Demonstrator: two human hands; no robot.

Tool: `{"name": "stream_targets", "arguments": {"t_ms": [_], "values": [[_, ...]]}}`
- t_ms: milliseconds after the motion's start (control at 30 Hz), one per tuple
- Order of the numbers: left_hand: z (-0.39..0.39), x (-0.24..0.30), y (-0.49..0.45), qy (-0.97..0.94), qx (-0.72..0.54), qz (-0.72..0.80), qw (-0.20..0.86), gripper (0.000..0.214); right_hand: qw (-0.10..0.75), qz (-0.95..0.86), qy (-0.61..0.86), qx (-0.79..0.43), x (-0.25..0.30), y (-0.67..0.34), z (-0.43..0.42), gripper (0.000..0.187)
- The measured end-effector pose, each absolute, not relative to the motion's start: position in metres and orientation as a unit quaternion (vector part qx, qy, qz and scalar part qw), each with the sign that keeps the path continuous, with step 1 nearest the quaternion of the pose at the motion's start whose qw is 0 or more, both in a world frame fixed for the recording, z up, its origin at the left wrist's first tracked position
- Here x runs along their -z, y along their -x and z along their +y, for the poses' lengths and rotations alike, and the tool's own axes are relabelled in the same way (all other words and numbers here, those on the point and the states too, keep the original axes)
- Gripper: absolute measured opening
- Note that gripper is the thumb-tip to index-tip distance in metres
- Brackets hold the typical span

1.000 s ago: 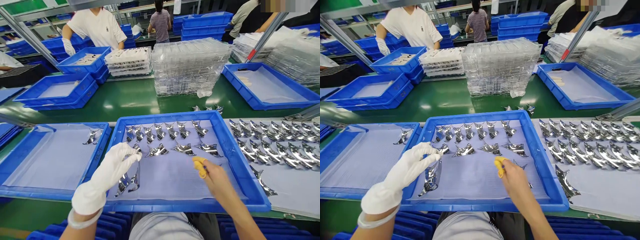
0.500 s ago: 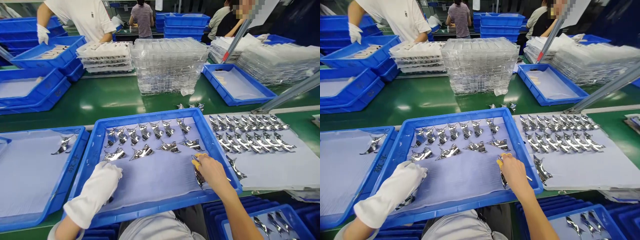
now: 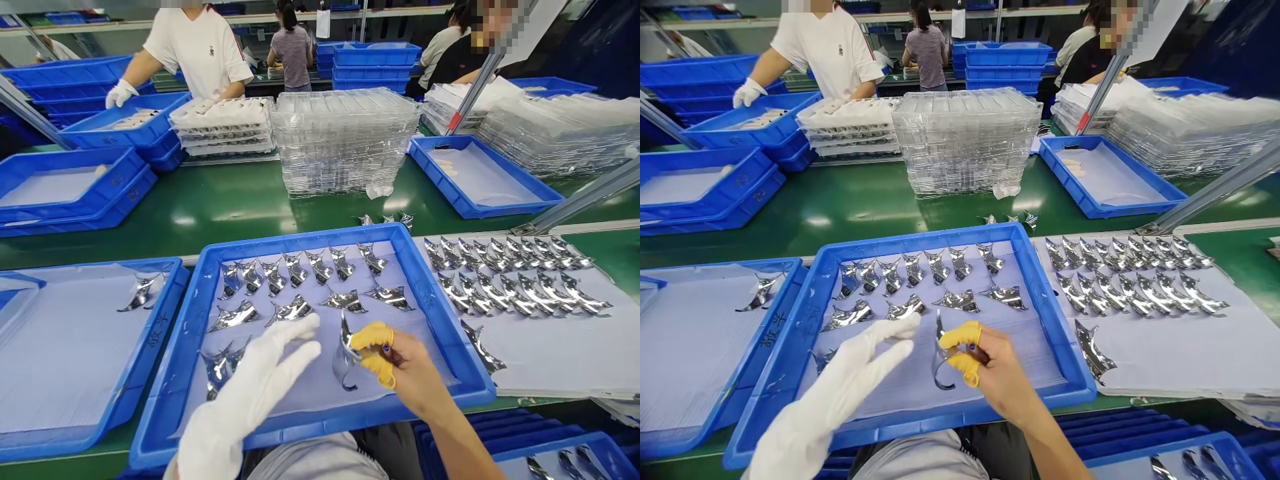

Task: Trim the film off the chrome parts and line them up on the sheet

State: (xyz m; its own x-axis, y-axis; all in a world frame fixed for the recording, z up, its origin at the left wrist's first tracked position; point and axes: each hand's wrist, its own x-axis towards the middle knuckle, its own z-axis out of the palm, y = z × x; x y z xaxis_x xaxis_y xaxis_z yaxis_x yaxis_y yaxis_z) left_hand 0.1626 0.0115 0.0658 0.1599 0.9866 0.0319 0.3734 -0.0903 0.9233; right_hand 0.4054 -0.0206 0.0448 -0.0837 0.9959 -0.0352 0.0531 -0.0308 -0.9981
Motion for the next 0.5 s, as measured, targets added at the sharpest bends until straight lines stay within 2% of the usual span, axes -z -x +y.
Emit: {"name": "stream_targets", "arguments": {"t_ms": [100, 200, 367, 500], "values": [[0.003, -0.065, -0.183, -0.616, -0.338, 0.508, 0.498, 0.042, 0.483, -0.536, 0.459, -0.519, -0.049, -0.382, -0.023, 0.015], [-0.004, -0.063, -0.187, -0.526, -0.380, 0.532, 0.543, 0.033, 0.503, -0.554, 0.480, -0.458, -0.045, -0.371, -0.029, 0.020], [-0.008, -0.065, -0.186, -0.473, -0.469, 0.553, 0.500, 0.026, 0.509, -0.667, 0.447, -0.312, -0.036, -0.365, -0.039, 0.021], [-0.010, -0.062, -0.187, -0.460, -0.485, 0.567, 0.481, 0.026, 0.503, -0.732, 0.421, -0.184, -0.036, -0.361, -0.040, 0.019]]}}
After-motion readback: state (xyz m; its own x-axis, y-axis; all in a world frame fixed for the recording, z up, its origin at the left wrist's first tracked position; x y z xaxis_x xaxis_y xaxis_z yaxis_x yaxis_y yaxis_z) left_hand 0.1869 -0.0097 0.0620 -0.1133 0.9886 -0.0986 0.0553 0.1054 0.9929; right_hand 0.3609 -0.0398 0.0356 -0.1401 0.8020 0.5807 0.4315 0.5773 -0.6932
